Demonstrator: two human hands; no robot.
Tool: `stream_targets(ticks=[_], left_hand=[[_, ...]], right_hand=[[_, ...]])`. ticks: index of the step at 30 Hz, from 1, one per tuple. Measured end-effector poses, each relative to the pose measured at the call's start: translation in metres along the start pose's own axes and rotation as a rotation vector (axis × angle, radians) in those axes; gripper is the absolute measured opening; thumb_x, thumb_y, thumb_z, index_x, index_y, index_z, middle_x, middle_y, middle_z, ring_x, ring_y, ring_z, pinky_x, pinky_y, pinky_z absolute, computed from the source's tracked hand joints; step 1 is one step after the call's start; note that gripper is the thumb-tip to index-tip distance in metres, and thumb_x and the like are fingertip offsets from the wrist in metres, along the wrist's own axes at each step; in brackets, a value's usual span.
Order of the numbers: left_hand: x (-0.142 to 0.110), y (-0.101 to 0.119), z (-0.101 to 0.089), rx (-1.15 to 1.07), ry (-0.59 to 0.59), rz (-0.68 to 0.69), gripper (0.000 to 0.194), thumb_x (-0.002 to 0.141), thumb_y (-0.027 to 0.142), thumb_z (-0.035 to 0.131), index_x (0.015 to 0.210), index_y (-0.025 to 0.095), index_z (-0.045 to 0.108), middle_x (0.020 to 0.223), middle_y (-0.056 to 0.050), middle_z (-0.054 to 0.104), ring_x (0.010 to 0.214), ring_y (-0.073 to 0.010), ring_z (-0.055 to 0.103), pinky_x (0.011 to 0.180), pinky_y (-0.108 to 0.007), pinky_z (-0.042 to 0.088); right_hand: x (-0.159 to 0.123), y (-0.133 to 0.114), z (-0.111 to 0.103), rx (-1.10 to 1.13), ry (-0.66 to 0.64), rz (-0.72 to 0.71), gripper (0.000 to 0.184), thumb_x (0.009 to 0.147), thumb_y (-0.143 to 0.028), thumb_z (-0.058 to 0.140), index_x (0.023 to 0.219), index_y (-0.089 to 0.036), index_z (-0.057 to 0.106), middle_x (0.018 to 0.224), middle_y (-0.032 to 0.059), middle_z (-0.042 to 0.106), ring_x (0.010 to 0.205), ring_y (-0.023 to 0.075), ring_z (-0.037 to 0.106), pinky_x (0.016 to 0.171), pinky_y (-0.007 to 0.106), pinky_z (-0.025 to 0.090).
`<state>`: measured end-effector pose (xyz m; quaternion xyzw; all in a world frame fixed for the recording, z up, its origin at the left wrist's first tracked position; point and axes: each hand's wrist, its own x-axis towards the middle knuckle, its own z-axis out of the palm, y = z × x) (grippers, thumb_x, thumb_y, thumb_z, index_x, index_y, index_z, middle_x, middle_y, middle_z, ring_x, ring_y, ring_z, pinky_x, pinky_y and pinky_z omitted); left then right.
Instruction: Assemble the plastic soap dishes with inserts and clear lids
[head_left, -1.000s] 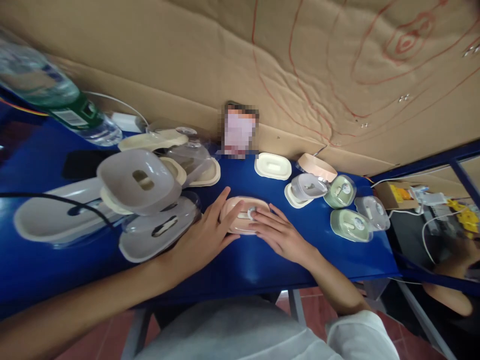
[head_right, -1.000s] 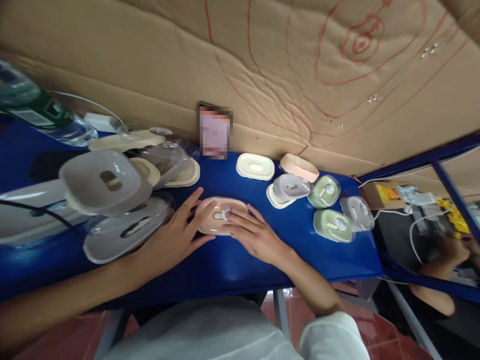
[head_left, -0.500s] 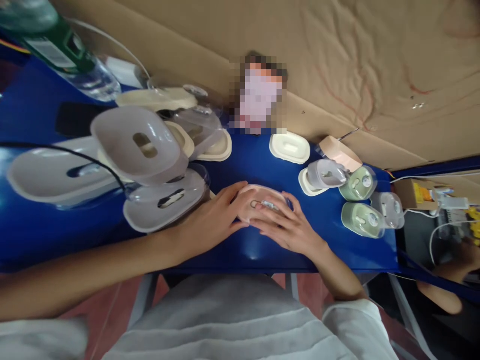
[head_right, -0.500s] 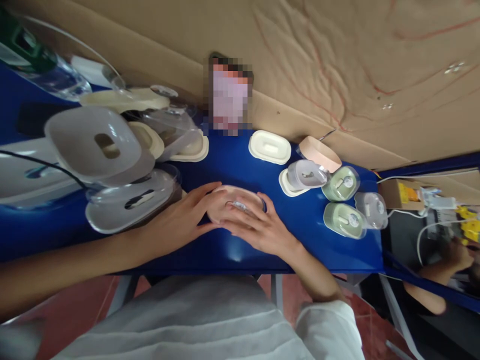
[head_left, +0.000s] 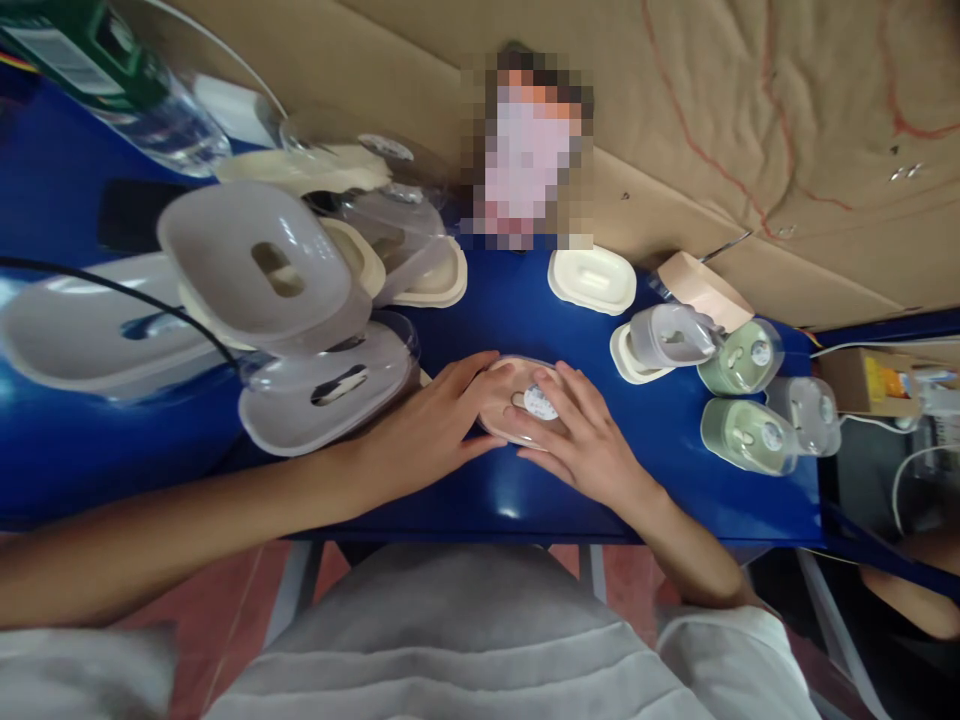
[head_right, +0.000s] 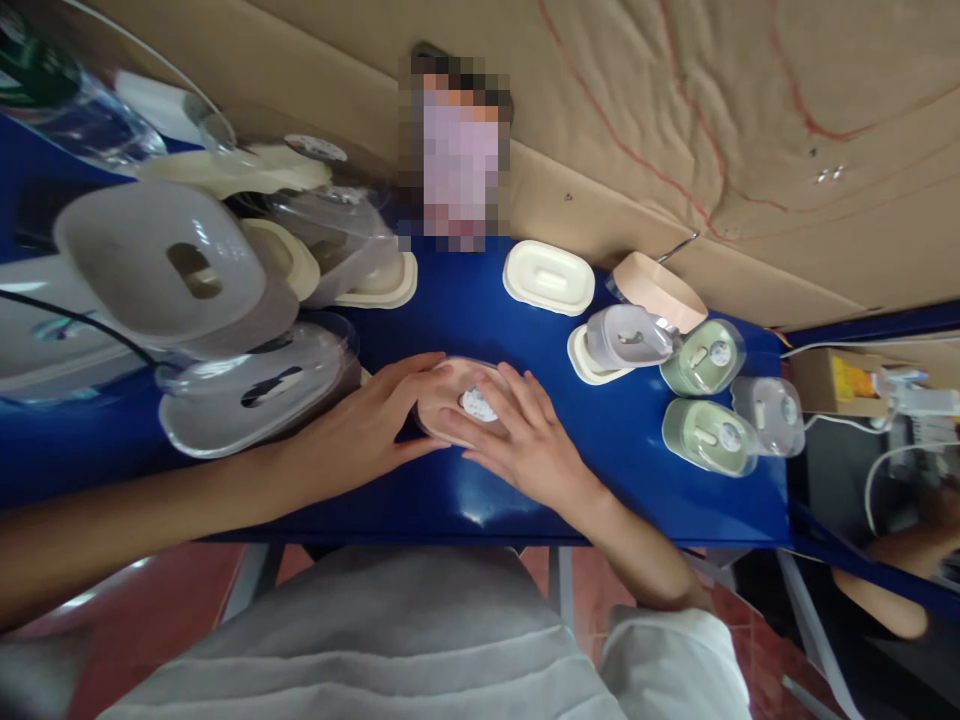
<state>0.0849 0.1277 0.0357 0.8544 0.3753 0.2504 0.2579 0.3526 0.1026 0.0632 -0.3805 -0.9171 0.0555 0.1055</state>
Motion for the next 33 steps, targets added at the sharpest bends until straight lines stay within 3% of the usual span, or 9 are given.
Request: stream_targets(ticks=[3, 8, 13, 20, 23, 27, 30, 33], left_hand=[[0.0, -0.001, 0.0, 0.003, -0.003, 0.005, 0.076, 0.103, 0.041, 0.067, 0.165, 0.023, 0.027, 0.158, -0.021, 0.052, 0.147, -0.0356, 0.055, 0.117, -0.054, 0.052], [0.001, 0.0, -0.003, 0.021, -0.035, -0.007, 0.077, 0.105, 0.038, 0.064, 0.168, 0.025, 0.022, 0.159, -0.02, 0.049, 0.147, -0.0369, 0.054, 0.117, -0.056, 0.051], [0.001, -0.001, -0.001, 0.059, -0.02, -0.013, 0.074, 0.104, 0.042, 0.063, 0.166, 0.022, 0.027, 0.157, -0.022, 0.05, 0.145, -0.0384, 0.055, 0.114, -0.057, 0.053], [0.0, 0.0, 0.0, 0.148, 0.004, 0.03, 0.071, 0.107, 0.041, 0.057, 0.166, 0.017, 0.026, 0.157, -0.025, 0.052, 0.144, -0.0392, 0.057, 0.113, -0.056, 0.054], [-0.002, 0.007, -0.002, 0.22, -0.038, 0.007, 0.075, 0.107, 0.035, 0.057, 0.17, 0.021, 0.02, 0.172, -0.028, 0.033, 0.142, -0.041, 0.06, 0.108, -0.055, 0.058], [-0.007, 0.017, -0.004, 0.286, -0.086, 0.009, 0.081, 0.105, 0.032, 0.059, 0.173, 0.025, 0.015, 0.181, -0.026, -0.003, 0.146, -0.0423, 0.057, 0.106, -0.052, 0.06], [-0.008, 0.019, -0.002, 0.342, -0.084, 0.057, 0.076, 0.106, 0.03, 0.059, 0.172, 0.024, 0.022, 0.181, -0.024, -0.001, 0.155, -0.0429, 0.046, 0.115, -0.053, 0.054], [-0.008, 0.017, 0.0, 0.393, -0.065, 0.11, 0.071, 0.105, 0.03, 0.061, 0.169, 0.022, 0.032, 0.18, -0.025, 0.007, 0.158, -0.0429, 0.041, 0.12, -0.054, 0.05]], right_hand=[[-0.002, 0.002, 0.006, -0.029, 0.044, -0.008, 0.066, 0.101, -0.042, 0.074, 0.162, -0.037, 0.05, 0.17, 0.0101, 0.046, 0.163, 0.037, 0.034, 0.127, 0.061, 0.043], [-0.001, -0.002, 0.013, -0.014, 0.046, 0.109, 0.066, 0.101, -0.05, 0.071, 0.16, -0.028, 0.053, 0.17, 0.0148, 0.045, 0.165, 0.038, 0.03, 0.127, 0.059, 0.043], [0.003, -0.005, 0.008, -0.084, 0.03, 0.057, 0.059, 0.104, -0.042, 0.069, 0.16, -0.03, 0.054, 0.171, 0.0131, 0.044, 0.166, 0.0379, 0.026, 0.13, 0.063, 0.037], [0.005, 0.004, 0.006, -0.079, -0.044, 0.074, 0.054, 0.106, -0.046, 0.064, 0.158, -0.035, 0.055, 0.17, 0.009, 0.045, 0.164, 0.0373, 0.029, 0.125, 0.061, 0.041], [0.002, 0.005, -0.003, -0.114, -0.016, 0.116, 0.052, 0.105, -0.054, 0.064, 0.153, -0.033, 0.06, 0.159, 0.0102, 0.056, 0.157, 0.036, 0.041, 0.124, 0.058, 0.042], [-0.006, -0.004, -0.02, -0.336, 0.084, 0.348, 0.074, 0.099, -0.073, 0.061, 0.15, -0.02, 0.06, 0.148, 0.0202, 0.061, 0.151, 0.0443, 0.045, 0.126, 0.073, 0.024], [-0.007, -0.015, -0.025, -0.459, 0.138, 0.438, 0.08, 0.101, -0.07, 0.06, 0.158, -0.015, 0.05, 0.158, 0.0243, 0.054, 0.154, 0.0464, 0.04, 0.126, 0.073, 0.022], [-0.004, -0.018, -0.024, -0.437, 0.103, 0.372, 0.071, 0.105, -0.061, 0.06, 0.159, -0.016, 0.05, 0.151, 0.0197, 0.063, 0.144, 0.0374, 0.054, 0.125, 0.059, 0.032]])
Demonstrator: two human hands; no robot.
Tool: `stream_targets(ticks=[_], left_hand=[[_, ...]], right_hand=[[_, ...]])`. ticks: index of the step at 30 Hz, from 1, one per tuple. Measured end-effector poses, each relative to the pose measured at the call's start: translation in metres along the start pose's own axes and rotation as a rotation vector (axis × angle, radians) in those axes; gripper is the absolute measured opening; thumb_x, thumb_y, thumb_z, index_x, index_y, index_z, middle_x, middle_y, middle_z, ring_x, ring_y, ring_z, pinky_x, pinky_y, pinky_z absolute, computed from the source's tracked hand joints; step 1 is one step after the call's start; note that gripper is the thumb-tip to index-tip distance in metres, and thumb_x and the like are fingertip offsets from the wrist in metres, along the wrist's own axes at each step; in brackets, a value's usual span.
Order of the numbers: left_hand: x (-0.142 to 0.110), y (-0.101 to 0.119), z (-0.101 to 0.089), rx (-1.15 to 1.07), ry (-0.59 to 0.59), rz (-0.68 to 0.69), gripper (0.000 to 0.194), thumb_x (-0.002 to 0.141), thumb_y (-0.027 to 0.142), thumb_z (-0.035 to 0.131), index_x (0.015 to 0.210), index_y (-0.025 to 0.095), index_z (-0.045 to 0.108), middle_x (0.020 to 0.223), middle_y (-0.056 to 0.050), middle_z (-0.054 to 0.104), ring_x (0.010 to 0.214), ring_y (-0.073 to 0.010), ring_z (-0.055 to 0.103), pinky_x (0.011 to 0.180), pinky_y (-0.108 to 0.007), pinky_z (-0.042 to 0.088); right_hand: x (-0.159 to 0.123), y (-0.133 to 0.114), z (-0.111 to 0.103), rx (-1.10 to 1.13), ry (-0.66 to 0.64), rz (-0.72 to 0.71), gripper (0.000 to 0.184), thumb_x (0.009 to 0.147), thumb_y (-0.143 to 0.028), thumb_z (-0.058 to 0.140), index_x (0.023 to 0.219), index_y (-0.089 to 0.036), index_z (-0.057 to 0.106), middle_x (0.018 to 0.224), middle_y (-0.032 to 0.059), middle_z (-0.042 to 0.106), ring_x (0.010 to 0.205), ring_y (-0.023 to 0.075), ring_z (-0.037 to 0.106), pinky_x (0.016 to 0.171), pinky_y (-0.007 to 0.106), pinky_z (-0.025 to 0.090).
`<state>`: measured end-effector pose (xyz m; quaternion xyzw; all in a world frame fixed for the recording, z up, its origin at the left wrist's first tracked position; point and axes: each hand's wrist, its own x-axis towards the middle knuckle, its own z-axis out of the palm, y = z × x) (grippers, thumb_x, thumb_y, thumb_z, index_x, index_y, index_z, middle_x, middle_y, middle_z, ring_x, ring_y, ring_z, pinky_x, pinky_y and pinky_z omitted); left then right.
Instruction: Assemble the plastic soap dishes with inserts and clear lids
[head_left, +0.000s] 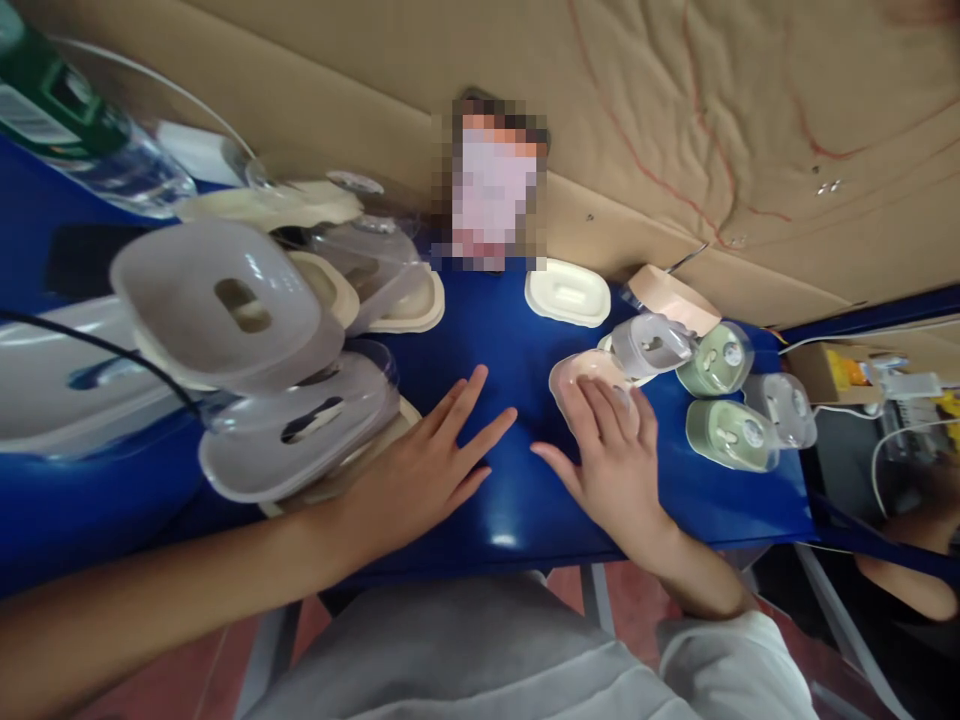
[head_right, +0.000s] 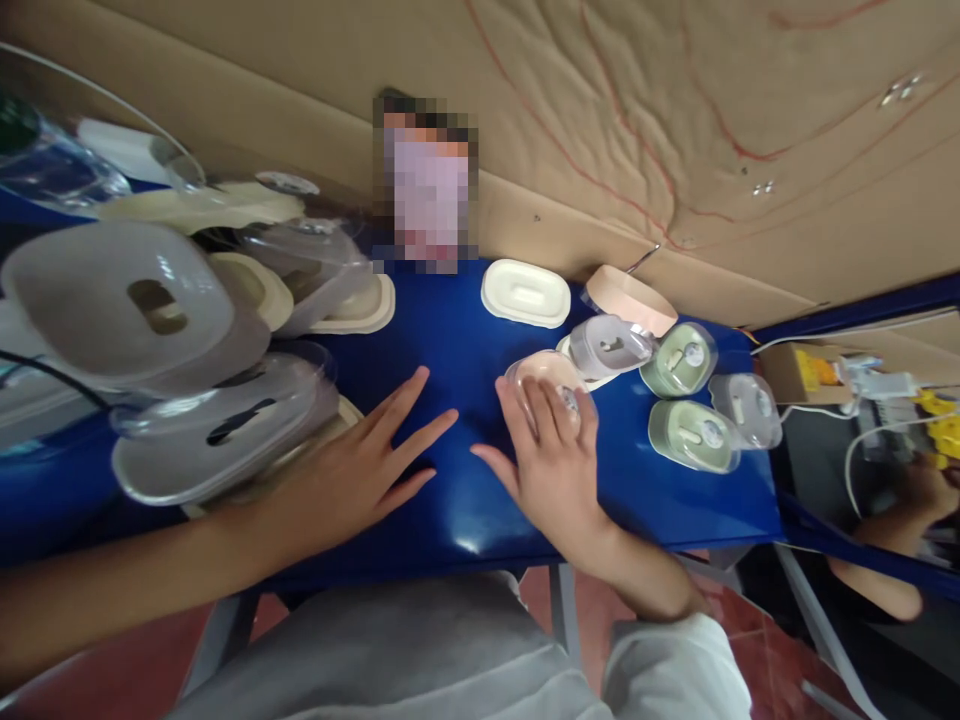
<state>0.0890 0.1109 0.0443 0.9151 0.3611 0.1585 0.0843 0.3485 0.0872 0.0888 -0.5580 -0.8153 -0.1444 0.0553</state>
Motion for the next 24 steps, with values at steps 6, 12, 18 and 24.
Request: stream_targets(ticks=[6, 12, 18, 24], left_hand=[[0.0, -0.001, 0.002, 0.05, -0.001, 0.033, 0.065, 0.106, 0.031, 0.061, 0.166, 0.02, 0.041, 0.178, -0.025, 0.023, 0.158, -0.0408, 0.041, 0.123, -0.052, 0.047], [0.0, -0.003, 0.005, 0.032, 0.009, 0.035, 0.056, 0.106, 0.031, 0.059, 0.16, 0.018, 0.05, 0.177, -0.025, 0.024, 0.158, -0.0429, 0.04, 0.122, -0.054, 0.048], [0.0, -0.003, 0.007, 0.007, 0.023, 0.044, 0.055, 0.105, 0.033, 0.06, 0.157, 0.017, 0.054, 0.175, -0.026, 0.028, 0.157, -0.0453, 0.042, 0.119, -0.057, 0.05], [0.001, -0.003, 0.009, -0.009, 0.011, 0.027, 0.051, 0.101, 0.031, 0.067, 0.15, 0.015, 0.061, 0.175, -0.026, 0.031, 0.154, -0.0434, 0.047, 0.123, -0.053, 0.047]], right_hand=[[0.0, 0.018, -0.011, -0.079, -0.017, 0.097, 0.022, 0.106, -0.04, 0.066, 0.108, -0.02, 0.075, 0.099, 0.008, 0.077, 0.098, 0.0261, 0.07, 0.113, 0.052, 0.041], [-0.009, -0.005, -0.017, 0.298, 0.162, -0.393, 0.023, 0.107, -0.038, 0.065, 0.12, -0.021, 0.073, 0.094, 0.0016, 0.077, 0.097, 0.0189, 0.071, 0.102, 0.038, 0.051], [-0.011, -0.014, 0.007, 0.067, -0.217, -0.031, 0.046, 0.11, -0.048, 0.057, 0.144, -0.019, 0.064, 0.109, 0.0132, 0.076, 0.088, 0.0266, 0.07, 0.077, 0.041, 0.052], [-0.012, 0.002, 0.008, -0.015, -0.179, 0.08, 0.055, 0.111, -0.048, 0.053, 0.155, -0.015, 0.055, 0.116, 0.0161, 0.077, 0.089, 0.0289, 0.07, 0.08, 0.043, 0.049]])
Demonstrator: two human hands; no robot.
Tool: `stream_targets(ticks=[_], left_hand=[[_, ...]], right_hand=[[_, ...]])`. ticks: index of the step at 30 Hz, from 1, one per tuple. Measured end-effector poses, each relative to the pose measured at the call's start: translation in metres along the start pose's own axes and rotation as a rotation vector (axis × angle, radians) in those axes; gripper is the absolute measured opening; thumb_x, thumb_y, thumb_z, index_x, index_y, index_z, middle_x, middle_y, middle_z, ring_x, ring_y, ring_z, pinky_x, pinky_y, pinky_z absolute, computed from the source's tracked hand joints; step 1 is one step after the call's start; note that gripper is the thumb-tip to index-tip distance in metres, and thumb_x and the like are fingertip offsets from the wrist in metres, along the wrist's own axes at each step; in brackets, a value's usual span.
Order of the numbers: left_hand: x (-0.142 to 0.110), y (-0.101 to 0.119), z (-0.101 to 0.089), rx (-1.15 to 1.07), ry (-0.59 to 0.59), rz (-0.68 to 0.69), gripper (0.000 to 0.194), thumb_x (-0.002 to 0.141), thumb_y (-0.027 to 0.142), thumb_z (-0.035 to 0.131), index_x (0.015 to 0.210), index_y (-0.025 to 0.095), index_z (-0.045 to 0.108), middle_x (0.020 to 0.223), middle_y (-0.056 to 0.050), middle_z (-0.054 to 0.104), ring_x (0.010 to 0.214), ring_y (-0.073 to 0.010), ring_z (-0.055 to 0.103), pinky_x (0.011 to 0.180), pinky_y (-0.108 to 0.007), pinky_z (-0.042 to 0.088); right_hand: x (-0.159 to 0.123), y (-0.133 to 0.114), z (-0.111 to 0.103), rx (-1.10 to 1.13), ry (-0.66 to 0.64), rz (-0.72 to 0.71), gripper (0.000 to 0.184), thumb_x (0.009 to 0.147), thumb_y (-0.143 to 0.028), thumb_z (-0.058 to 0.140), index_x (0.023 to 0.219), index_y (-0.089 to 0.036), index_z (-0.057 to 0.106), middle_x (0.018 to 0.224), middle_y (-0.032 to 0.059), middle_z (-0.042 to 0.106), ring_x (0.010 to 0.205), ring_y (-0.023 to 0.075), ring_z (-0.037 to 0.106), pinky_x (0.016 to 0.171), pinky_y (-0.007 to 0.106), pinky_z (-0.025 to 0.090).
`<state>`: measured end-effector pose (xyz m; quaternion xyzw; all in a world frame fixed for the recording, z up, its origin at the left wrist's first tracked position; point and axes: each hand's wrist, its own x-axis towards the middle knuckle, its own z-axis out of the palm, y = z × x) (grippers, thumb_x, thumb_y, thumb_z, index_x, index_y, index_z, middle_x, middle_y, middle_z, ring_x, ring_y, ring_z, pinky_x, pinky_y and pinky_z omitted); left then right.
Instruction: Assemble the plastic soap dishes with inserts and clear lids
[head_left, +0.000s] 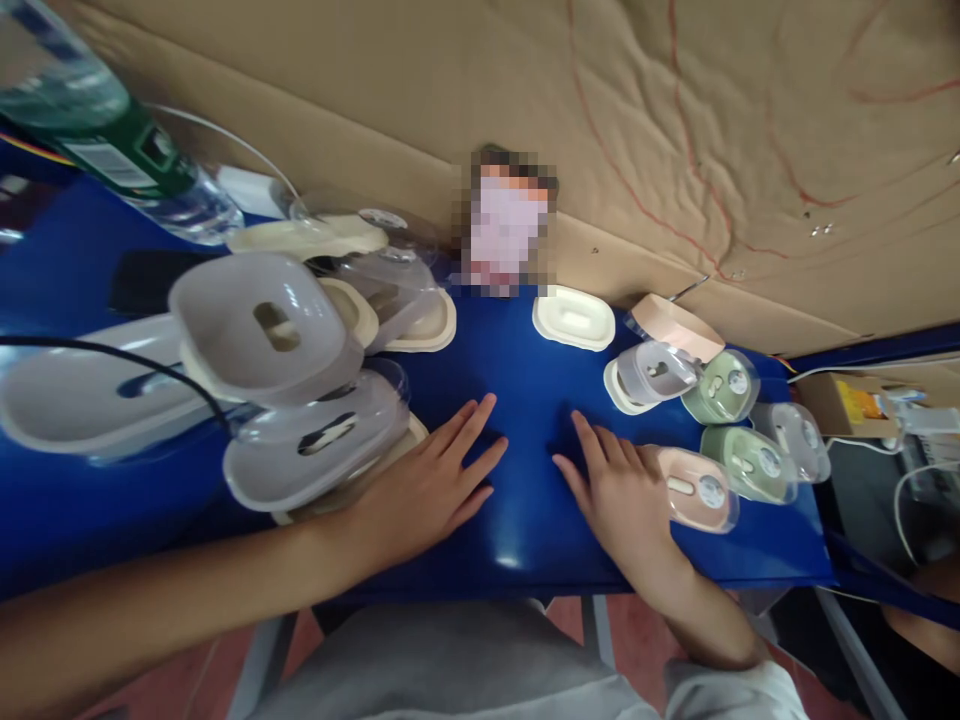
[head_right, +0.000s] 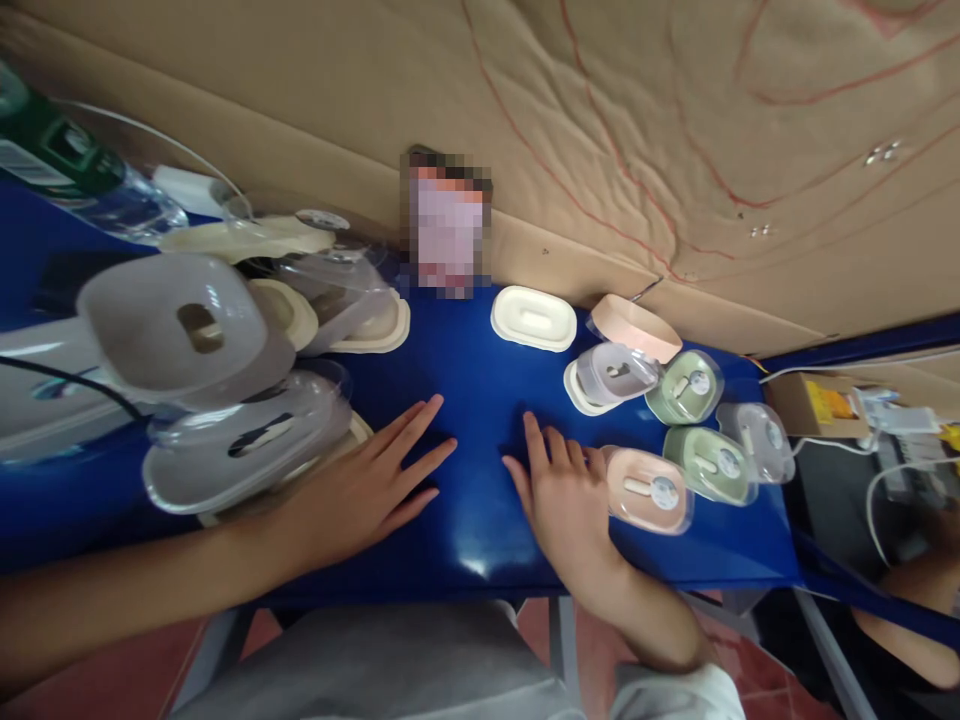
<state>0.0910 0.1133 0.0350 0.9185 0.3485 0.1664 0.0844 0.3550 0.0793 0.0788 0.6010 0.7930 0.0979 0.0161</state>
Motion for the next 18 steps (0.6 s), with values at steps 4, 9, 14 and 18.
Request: stream_targets(ticks=[4, 9, 14, 18], left_hand=[[0.006, 0.003, -0.008, 0.001, -0.009, 0.037, 0.05, 0.103, 0.031, 0.066, 0.148, 0.011, 0.059, 0.172, -0.03, 0.034, 0.152, -0.0434, 0.05, 0.119, -0.055, 0.05], [-0.01, 0.017, -0.042, -0.039, 0.176, 0.206, 0.02, 0.104, 0.018, 0.061, 0.122, 0.019, 0.07, 0.14, -0.013, 0.07, 0.133, -0.0263, 0.067, 0.111, -0.04, 0.059], [-0.066, 0.032, -0.044, 0.066, 0.256, -0.251, 0.022, 0.101, 0.022, 0.066, 0.124, 0.02, 0.066, 0.118, -0.012, 0.075, 0.11, -0.0292, 0.073, 0.097, -0.047, 0.062], [-0.093, 0.044, -0.021, 0.052, 0.214, -0.331, 0.037, 0.104, 0.024, 0.063, 0.141, 0.02, 0.058, 0.131, -0.015, 0.072, 0.125, -0.0327, 0.069, 0.113, -0.059, 0.054]], right_hand=[[0.007, -0.005, 0.007, 0.111, 0.048, -0.188, 0.042, 0.112, -0.043, 0.053, 0.142, -0.017, 0.066, 0.125, 0.0145, 0.077, 0.1, 0.0279, 0.071, 0.085, 0.041, 0.049], [0.016, -0.003, 0.017, 0.256, 0.082, -0.249, 0.034, 0.112, -0.038, 0.054, 0.133, -0.018, 0.072, 0.122, 0.0103, 0.077, 0.103, 0.0257, 0.071, 0.087, 0.04, 0.05], [0.02, 0.0, 0.021, 0.243, 0.096, -0.253, 0.033, 0.112, -0.038, 0.053, 0.128, -0.017, 0.074, 0.118, 0.0111, 0.077, 0.1, 0.026, 0.071, 0.088, 0.041, 0.051], [0.017, -0.009, 0.021, 0.278, 0.105, -0.274, 0.037, 0.113, -0.039, 0.052, 0.135, -0.018, 0.072, 0.126, 0.0128, 0.077, 0.108, 0.0271, 0.071, 0.092, 0.041, 0.052]])
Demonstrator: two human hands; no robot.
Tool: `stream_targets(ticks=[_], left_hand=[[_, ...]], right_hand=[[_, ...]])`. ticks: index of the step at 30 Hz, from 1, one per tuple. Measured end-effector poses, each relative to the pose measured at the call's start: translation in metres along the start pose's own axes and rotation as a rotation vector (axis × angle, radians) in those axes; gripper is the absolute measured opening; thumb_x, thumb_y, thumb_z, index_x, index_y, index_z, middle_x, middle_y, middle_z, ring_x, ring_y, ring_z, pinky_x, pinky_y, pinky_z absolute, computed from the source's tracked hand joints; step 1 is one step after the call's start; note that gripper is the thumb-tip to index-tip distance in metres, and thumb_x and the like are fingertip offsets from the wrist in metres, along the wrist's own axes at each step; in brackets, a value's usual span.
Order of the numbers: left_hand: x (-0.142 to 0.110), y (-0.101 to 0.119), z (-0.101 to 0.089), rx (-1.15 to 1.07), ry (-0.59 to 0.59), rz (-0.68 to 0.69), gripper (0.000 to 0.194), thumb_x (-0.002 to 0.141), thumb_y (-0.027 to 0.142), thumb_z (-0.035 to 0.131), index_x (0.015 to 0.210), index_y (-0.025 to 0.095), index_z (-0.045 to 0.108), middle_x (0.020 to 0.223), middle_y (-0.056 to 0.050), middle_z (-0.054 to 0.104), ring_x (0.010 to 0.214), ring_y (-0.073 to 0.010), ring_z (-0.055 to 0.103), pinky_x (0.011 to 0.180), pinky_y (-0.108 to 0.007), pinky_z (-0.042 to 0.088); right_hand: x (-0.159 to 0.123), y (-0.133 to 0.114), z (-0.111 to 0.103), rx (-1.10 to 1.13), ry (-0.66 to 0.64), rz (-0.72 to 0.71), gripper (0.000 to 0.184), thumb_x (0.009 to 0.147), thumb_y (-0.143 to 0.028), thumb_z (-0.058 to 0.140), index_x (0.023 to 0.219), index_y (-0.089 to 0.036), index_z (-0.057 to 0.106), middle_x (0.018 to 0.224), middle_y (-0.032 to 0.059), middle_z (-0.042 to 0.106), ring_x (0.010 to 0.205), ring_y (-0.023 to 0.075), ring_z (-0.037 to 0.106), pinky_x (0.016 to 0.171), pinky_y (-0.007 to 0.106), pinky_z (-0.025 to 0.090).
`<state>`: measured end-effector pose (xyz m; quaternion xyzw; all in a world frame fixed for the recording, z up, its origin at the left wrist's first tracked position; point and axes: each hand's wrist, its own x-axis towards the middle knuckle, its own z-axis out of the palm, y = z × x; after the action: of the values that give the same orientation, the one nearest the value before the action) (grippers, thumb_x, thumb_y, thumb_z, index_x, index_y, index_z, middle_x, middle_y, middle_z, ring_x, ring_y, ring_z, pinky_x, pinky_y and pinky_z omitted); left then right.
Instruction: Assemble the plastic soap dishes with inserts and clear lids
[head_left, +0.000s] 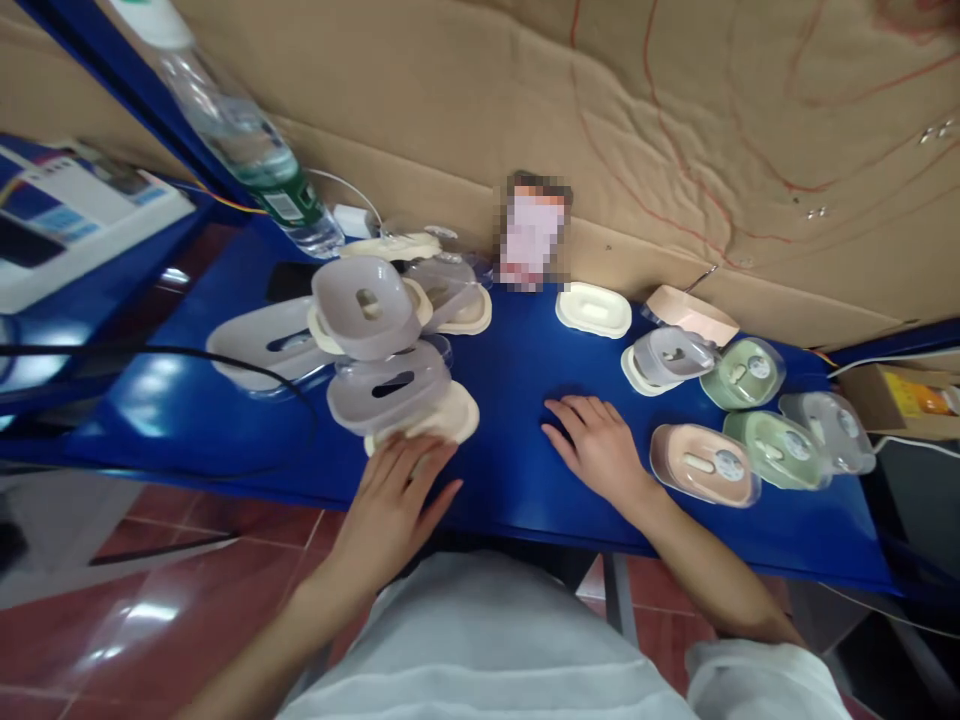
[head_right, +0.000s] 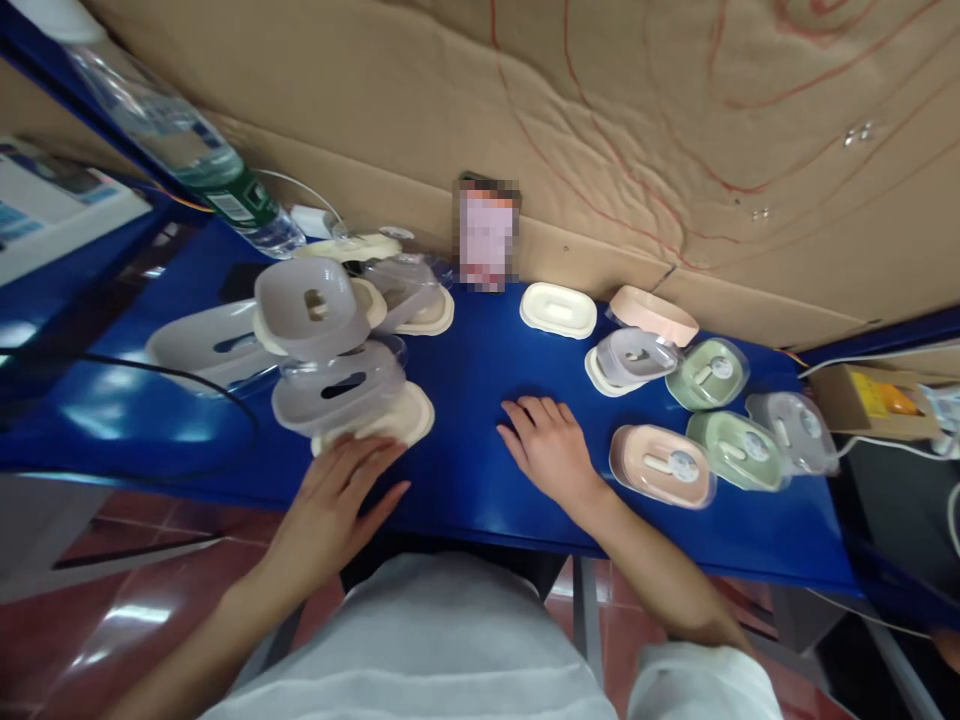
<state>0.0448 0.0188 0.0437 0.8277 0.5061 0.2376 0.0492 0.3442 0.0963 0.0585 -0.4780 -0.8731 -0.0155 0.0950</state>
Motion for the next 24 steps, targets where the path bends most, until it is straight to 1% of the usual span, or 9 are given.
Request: stream_targets(ticks=[2, 4, 6, 8, 10, 12, 16, 20, 24], left_hand=[[-0.006, 0.006, 0.006, -0.078, -0.011, 0.077, 0.037, 0.104, 0.019, 0.061, 0.14, 0.023, 0.058, 0.133, -0.012, 0.072, 0.128, -0.0288, 0.068, 0.117, -0.055, 0.053], [-0.007, 0.009, 0.007, -0.091, 0.036, 0.098, 0.036, 0.102, 0.017, 0.063, 0.137, 0.025, 0.06, 0.135, -0.012, 0.07, 0.128, -0.0281, 0.068, 0.111, -0.05, 0.056], [-0.004, 0.007, 0.004, -0.011, 0.163, -0.004, 0.037, 0.1, 0.018, 0.066, 0.135, 0.026, 0.062, 0.14, -0.015, 0.067, 0.128, -0.0316, 0.066, 0.104, -0.05, 0.058], [-0.001, 0.0, -0.001, 0.103, 0.248, -0.15, 0.04, 0.099, 0.022, 0.067, 0.139, 0.026, 0.061, 0.143, -0.017, 0.064, 0.129, -0.0363, 0.065, 0.103, -0.053, 0.056], [0.003, -0.01, -0.005, 0.183, 0.241, -0.255, 0.044, 0.101, 0.028, 0.065, 0.145, 0.024, 0.059, 0.144, -0.02, 0.063, 0.13, -0.0401, 0.063, 0.103, -0.057, 0.055], [0.005, -0.02, -0.005, 0.222, 0.212, -0.306, 0.046, 0.103, 0.031, 0.06, 0.148, 0.021, 0.057, 0.142, -0.021, 0.064, 0.129, -0.0414, 0.064, 0.101, -0.059, 0.055], [0.006, -0.031, -0.001, 0.203, 0.221, -0.27, 0.04, 0.105, 0.031, 0.055, 0.143, 0.021, 0.06, 0.14, -0.02, 0.064, 0.129, -0.0386, 0.063, 0.105, -0.058, 0.055], [0.007, -0.021, -0.003, 0.133, 0.225, -0.244, 0.028, 0.106, 0.03, 0.054, 0.13, 0.022, 0.066, 0.129, -0.014, 0.07, 0.125, -0.0343, 0.066, 0.104, -0.053, 0.057], [0.018, -0.003, -0.002, 0.031, 0.245, -0.192, 0.024, 0.106, 0.032, 0.057, 0.128, 0.025, 0.067, 0.126, -0.01, 0.073, 0.118, -0.0289, 0.07, 0.101, -0.046, 0.06]], right_hand=[[-0.001, -0.008, 0.001, 0.048, -0.007, -0.068, 0.041, 0.113, -0.04, 0.052, 0.144, -0.019, 0.066, 0.138, 0.014, 0.072, 0.121, 0.0278, 0.068, 0.1, 0.042, 0.052], [-0.002, -0.015, 0.002, 0.091, -0.036, -0.182, 0.046, 0.112, -0.041, 0.053, 0.152, -0.02, 0.06, 0.15, 0.0147, 0.066, 0.132, 0.0286, 0.063, 0.109, 0.044, 0.05], [-0.004, -0.021, 0.004, 0.114, -0.066, -0.277, 0.047, 0.112, -0.04, 0.053, 0.154, -0.02, 0.058, 0.154, 0.0146, 0.063, 0.137, 0.0284, 0.06, 0.115, 0.046, 0.047], [-0.005, -0.022, 0.005, 0.117, -0.072, -0.306, 0.047, 0.112, -0.039, 0.053, 0.155, -0.02, 0.057, 0.153, 0.0143, 0.064, 0.136, 0.0279, 0.06, 0.116, 0.046, 0.047], [-0.006, -0.021, 0.005, 0.105, -0.049, -0.293, 0.047, 0.112, -0.04, 0.052, 0.154, -0.018, 0.058, 0.15, 0.0145, 0.066, 0.134, 0.0282, 0.062, 0.114, 0.046, 0.048], [-0.006, -0.018, 0.004, 0.086, -0.021, -0.271, 0.047, 0.112, -0.041, 0.053, 0.152, -0.016, 0.059, 0.147, 0.0146, 0.068, 0.132, 0.0285, 0.063, 0.112, 0.045, 0.048], [-0.006, -0.013, 0.0, 0.026, 0.059, -0.202, 0.038, 0.111, -0.041, 0.055, 0.137, -0.017, 0.069, 0.143, 0.0147, 0.071, 0.129, 0.0291, 0.065, 0.107, 0.044, 0.049], [-0.007, -0.008, -0.004, -0.105, 0.132, -0.025, 0.031, 0.11, -0.041, 0.057, 0.115, -0.015, 0.074, 0.137, 0.017, 0.073, 0.126, 0.0331, 0.065, 0.103, 0.047, 0.047], [-0.008, -0.005, -0.007, -0.2, 0.119, 0.104, 0.029, 0.111, -0.04, 0.056, 0.112, -0.015, 0.072, 0.131, 0.0186, 0.075, 0.121, 0.0351, 0.065, 0.101, 0.048, 0.045]])
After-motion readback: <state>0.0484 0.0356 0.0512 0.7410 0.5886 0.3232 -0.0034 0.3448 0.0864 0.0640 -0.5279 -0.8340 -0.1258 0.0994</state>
